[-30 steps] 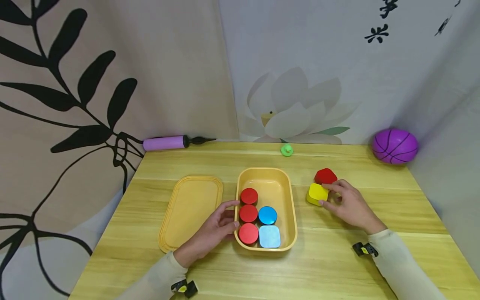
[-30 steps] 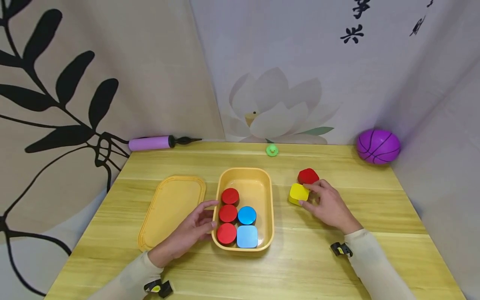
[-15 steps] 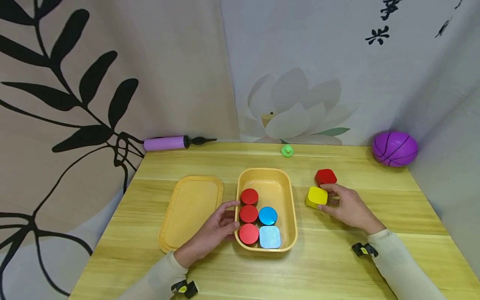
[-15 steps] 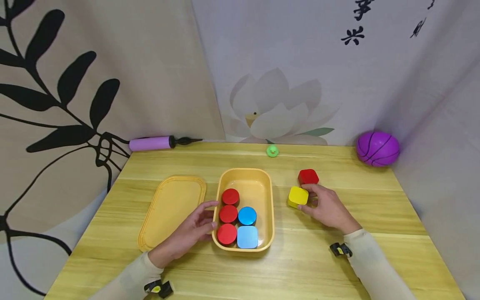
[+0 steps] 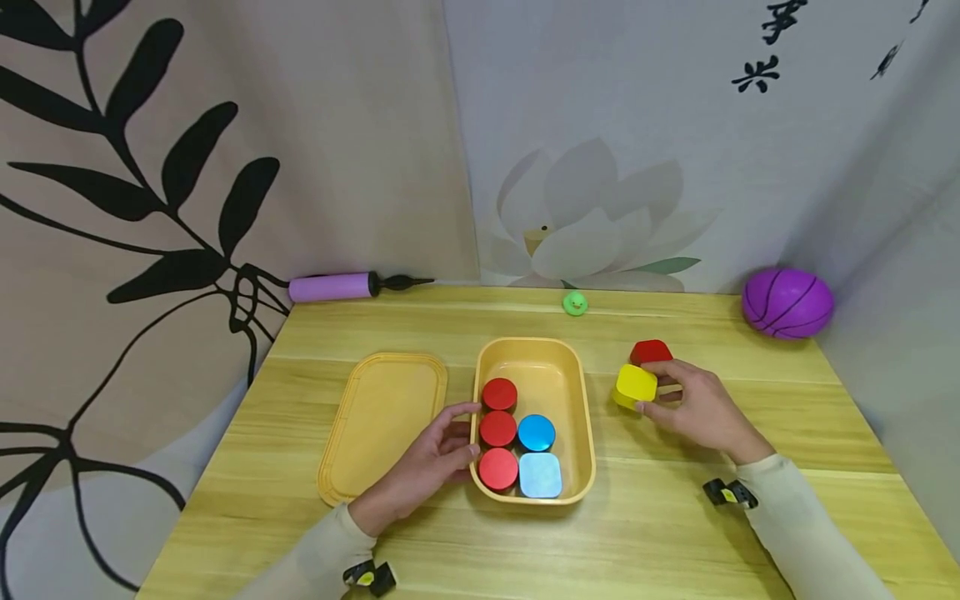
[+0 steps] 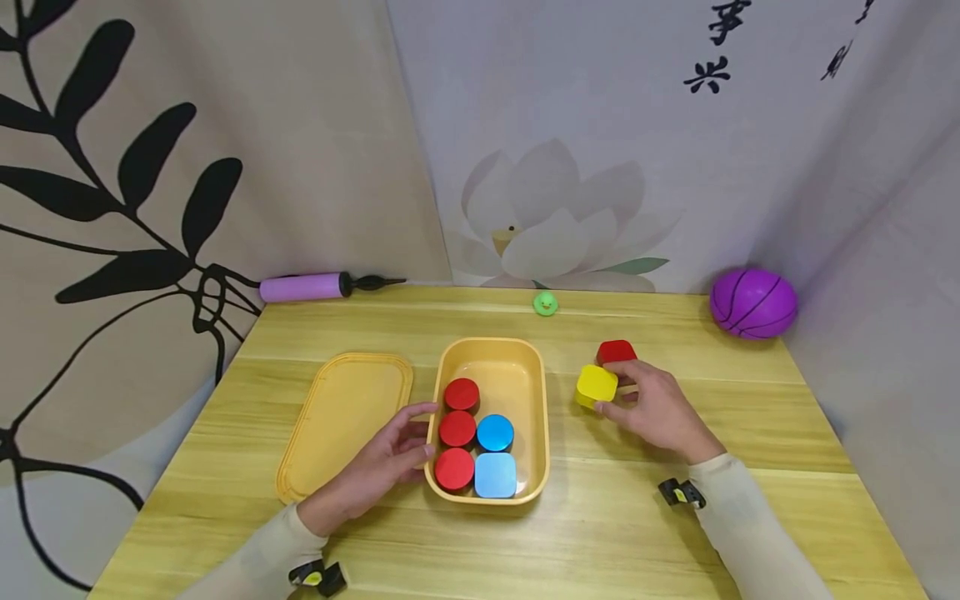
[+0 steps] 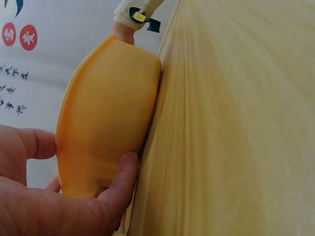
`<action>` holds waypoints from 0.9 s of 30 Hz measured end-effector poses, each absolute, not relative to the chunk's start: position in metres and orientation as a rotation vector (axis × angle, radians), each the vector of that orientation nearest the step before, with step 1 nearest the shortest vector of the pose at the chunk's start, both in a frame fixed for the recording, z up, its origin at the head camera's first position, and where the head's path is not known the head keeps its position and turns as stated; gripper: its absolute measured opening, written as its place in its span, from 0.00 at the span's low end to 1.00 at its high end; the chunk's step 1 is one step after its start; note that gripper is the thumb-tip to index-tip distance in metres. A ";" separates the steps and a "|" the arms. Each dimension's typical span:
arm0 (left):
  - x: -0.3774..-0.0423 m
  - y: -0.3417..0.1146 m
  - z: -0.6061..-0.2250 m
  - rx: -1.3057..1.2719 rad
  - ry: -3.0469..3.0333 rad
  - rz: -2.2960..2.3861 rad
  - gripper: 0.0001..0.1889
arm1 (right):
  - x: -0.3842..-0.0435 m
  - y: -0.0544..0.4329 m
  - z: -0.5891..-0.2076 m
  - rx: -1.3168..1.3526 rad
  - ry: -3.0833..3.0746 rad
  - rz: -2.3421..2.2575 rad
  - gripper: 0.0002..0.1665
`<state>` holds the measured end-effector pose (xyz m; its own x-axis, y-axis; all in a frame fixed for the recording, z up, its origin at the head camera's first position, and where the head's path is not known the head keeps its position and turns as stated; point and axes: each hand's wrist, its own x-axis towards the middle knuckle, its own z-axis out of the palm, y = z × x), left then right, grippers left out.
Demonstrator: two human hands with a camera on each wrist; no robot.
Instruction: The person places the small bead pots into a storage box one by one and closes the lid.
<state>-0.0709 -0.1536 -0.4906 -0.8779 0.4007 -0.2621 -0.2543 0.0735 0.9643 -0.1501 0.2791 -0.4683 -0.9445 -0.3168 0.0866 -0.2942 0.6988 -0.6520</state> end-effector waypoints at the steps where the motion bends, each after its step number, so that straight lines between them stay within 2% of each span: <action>1: -0.071 -0.153 -0.491 0.145 1.893 1.855 0.32 | -0.151 0.278 -0.466 -0.521 2.871 -1.095 0.37; 27: -0.071 -0.153 -0.491 0.134 1.911 1.849 0.31 | -0.165 0.220 -0.432 -0.727 2.860 -1.145 0.35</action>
<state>-0.0714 -0.1528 -0.4910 -0.8827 0.3881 -0.2650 -0.2520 0.0852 0.9640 -0.1652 0.2197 -0.4316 -0.8941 -0.4068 0.1874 -0.4237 0.6326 -0.6482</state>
